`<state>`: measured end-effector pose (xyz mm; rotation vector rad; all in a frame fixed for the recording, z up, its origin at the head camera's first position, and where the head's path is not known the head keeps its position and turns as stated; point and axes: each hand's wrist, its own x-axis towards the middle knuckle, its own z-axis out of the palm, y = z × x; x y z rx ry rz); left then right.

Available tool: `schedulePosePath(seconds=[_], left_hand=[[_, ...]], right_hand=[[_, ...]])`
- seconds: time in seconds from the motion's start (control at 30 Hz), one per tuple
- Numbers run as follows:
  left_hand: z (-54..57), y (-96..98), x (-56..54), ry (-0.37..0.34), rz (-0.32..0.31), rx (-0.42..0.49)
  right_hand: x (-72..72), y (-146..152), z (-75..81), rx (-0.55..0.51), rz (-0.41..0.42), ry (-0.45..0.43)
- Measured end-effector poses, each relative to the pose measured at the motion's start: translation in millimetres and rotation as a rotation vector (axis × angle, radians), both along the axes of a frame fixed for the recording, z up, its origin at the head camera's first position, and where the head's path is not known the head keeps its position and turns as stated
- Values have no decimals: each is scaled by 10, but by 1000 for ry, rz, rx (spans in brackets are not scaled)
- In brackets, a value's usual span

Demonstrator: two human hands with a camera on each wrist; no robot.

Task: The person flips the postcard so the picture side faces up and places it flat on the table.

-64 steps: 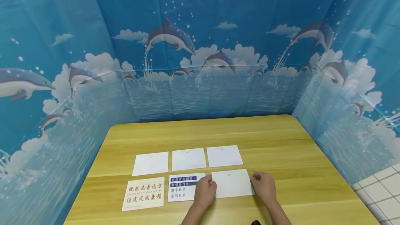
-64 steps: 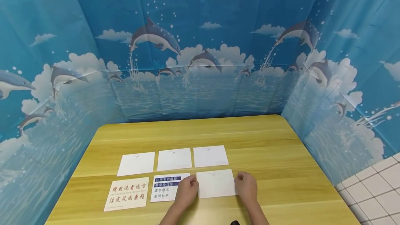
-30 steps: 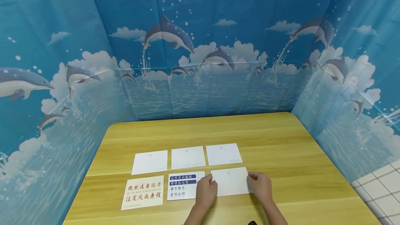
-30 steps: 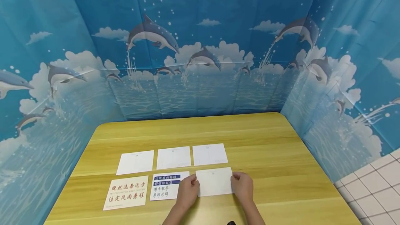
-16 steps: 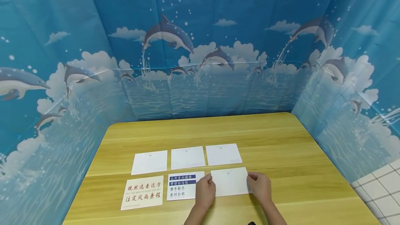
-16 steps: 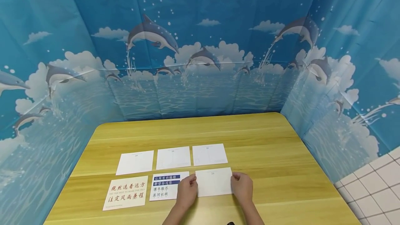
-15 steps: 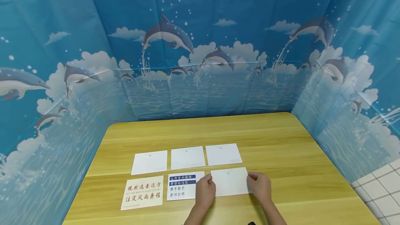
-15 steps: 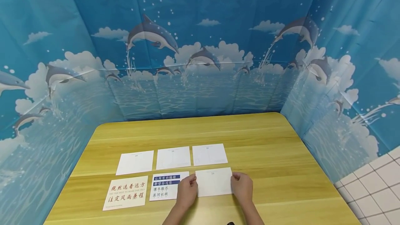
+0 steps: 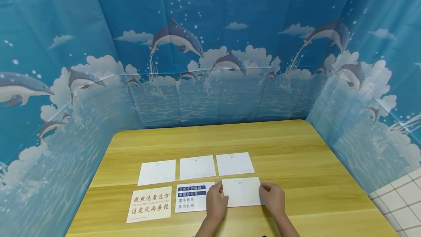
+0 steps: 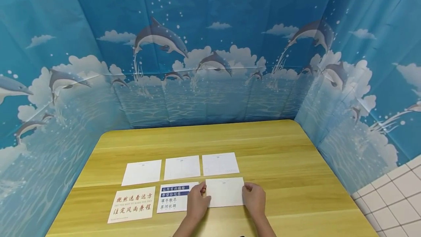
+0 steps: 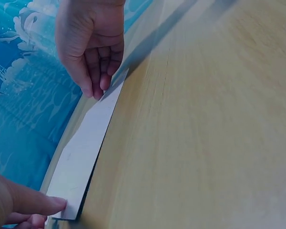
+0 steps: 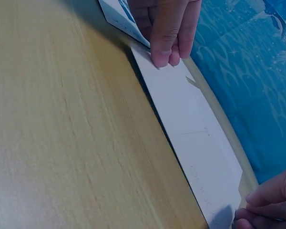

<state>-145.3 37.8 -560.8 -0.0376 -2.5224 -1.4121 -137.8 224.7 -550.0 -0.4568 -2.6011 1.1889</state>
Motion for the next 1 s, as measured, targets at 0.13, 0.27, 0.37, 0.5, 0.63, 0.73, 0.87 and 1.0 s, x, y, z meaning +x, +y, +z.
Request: schedulePosePath(seconds=[0.13, 0.27, 0.37, 0.5, 0.63, 0.73, 0.87, 1.0], left_hand=[[-20, 9, -13, 6, 13, 80], [-46, 19, -40, 16, 27, 198], [-58, 20, -62, 14, 29, 240], [-61, 16, -83, 41, 10, 249], [-74, 14, -89, 93, -28, 184], [-89, 14, -83, 113, -55, 108], [-98, 5, -75, 98, -96, 37], [-74, -19, -73, 57, -141, -8]], right_hand=[[0, -3, -17, 6, -12, 13], [5, -3, -18, 8, -22, 29], [11, -4, -13, -12, -21, 14], [7, -7, -12, -56, -11, -15], [-11, 3, -30, -68, 24, -26], [-24, 16, -38, -65, 65, -26], [-36, 30, -24, -71, 106, -38], [-46, 52, -12, -68, 114, -62]])
